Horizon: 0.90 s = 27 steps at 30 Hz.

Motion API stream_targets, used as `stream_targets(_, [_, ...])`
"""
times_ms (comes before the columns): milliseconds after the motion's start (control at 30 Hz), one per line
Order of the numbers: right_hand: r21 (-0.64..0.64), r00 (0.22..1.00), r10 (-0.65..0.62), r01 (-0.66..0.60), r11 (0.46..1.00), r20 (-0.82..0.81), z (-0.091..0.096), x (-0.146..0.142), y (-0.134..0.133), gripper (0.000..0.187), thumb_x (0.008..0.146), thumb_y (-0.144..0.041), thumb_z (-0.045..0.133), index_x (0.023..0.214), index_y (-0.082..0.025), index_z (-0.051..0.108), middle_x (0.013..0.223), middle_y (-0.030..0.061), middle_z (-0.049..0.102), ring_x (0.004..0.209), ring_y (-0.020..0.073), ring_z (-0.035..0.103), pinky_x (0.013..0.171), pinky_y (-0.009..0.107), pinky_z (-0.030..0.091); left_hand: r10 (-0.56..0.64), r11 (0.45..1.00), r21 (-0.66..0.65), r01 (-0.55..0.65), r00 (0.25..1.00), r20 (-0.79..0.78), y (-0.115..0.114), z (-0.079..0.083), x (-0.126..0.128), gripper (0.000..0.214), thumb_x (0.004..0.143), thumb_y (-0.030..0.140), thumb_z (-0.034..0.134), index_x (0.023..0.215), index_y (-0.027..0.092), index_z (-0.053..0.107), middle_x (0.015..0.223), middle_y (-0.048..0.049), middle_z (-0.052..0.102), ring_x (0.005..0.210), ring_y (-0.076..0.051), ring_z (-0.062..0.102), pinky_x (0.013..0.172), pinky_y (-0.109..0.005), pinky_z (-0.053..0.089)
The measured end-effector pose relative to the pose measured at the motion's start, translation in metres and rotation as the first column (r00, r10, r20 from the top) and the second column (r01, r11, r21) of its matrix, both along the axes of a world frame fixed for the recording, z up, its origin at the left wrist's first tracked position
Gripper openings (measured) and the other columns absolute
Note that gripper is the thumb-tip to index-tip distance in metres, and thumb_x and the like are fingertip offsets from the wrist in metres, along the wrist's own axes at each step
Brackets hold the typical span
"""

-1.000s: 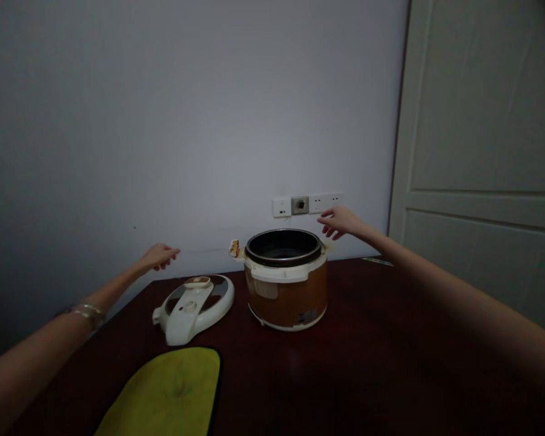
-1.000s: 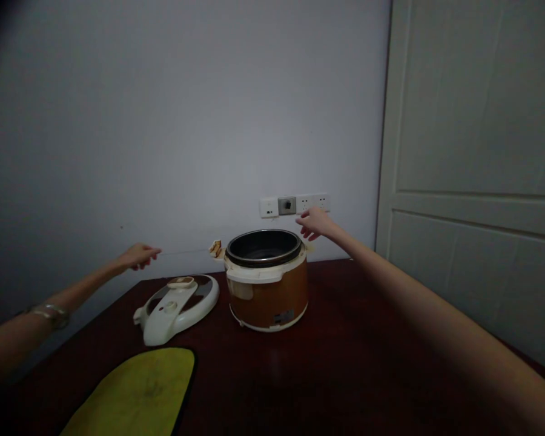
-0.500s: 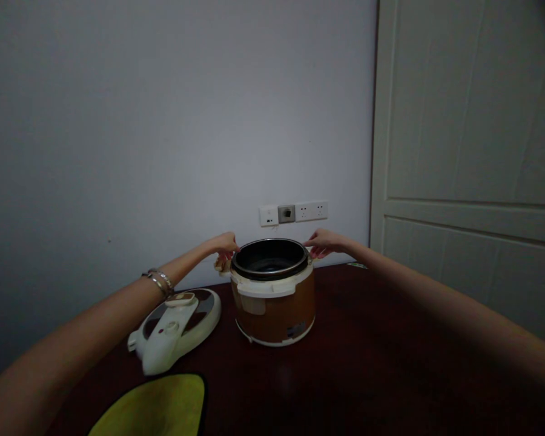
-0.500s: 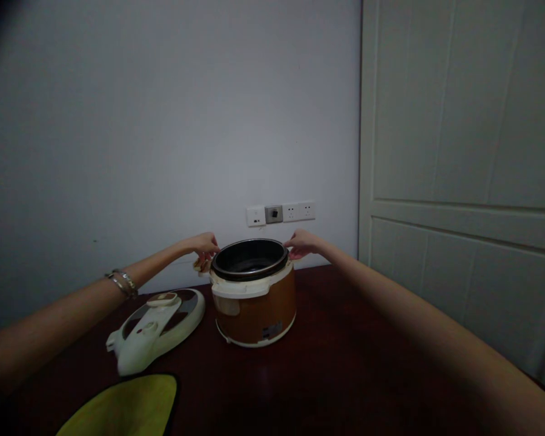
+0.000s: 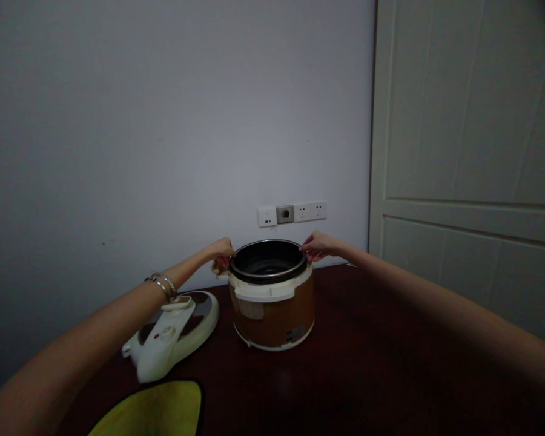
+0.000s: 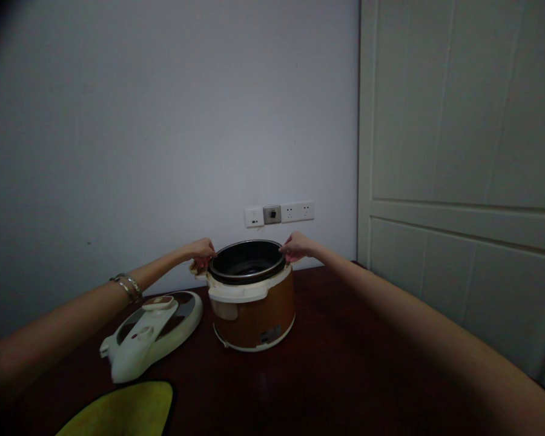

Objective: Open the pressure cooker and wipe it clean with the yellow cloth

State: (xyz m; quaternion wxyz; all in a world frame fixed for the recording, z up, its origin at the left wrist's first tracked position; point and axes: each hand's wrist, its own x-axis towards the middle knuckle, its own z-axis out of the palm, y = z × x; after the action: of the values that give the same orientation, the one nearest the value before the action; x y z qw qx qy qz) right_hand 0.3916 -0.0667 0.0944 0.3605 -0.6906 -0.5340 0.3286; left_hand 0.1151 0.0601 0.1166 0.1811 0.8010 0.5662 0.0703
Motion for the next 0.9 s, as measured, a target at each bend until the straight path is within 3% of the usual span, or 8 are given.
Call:
stream_targets(367, [0.013,0.993,-0.075,0.076,0.997,-0.092,-0.007,-0.002,0.010,0.014,0.074,-0.009,0.068,0.061,-0.009,0.061,0.045,-0.0019,0.054,0.042,0.0061,0.050,0.048,0.015,0.047,0.074,0.997,0.008,-0.076,0.989,0.126,0.007,-0.013,-0.002,0.014,0.075,0.019,0.061,0.071,0.006,0.064,0.051,-0.0091,0.063,0.042,-0.014,0.058,0.051,-0.026,0.053])
stream_targets(567, [0.050,0.984,-0.110,0.119,0.992,-0.142,-0.002,-0.003,0.011,0.013,0.075,-0.007,0.064,0.064,-0.009,0.059,0.048,-0.0026,0.054,0.042,0.0047,0.049,0.047,0.013,0.046,0.110,0.994,-0.002,-0.113,0.964,0.241,0.010,-0.014,-0.002,0.012,0.078,0.014,0.056,0.070,0.007,0.061,0.047,-0.0047,0.057,0.041,-0.012,0.055,0.051,-0.025,0.052])
stream_targets(733, [0.098,0.977,-0.120,0.139,0.985,-0.178,0.007,-0.002,0.014,0.013,0.077,-0.006,0.061,0.065,-0.008,0.058,0.052,-0.0015,0.054,0.045,0.0046,0.049,0.052,0.014,0.048,0.140,0.990,-0.023,-0.141,0.917,0.373,0.009,-0.003,0.000,0.008,0.079,0.010,0.054,0.074,0.007,0.060,0.040,0.0013,0.048,0.042,-0.011,0.053,0.054,-0.024,0.050])
stream_targets(900, [0.165,0.975,-0.099,0.133,0.977,-0.199,0.024,0.002,0.021,0.009,0.079,-0.006,0.061,0.071,-0.007,0.057,0.060,0.0003,0.055,0.051,0.0046,0.049,0.058,0.014,0.049,0.167,0.986,-0.090,-0.141,0.814,0.557,0.006,0.020,-0.002,0.002,0.079,0.007,0.057,0.080,0.007,0.058,0.042,0.0040,0.046,0.041,-0.008,0.047,0.051,-0.023,0.045])
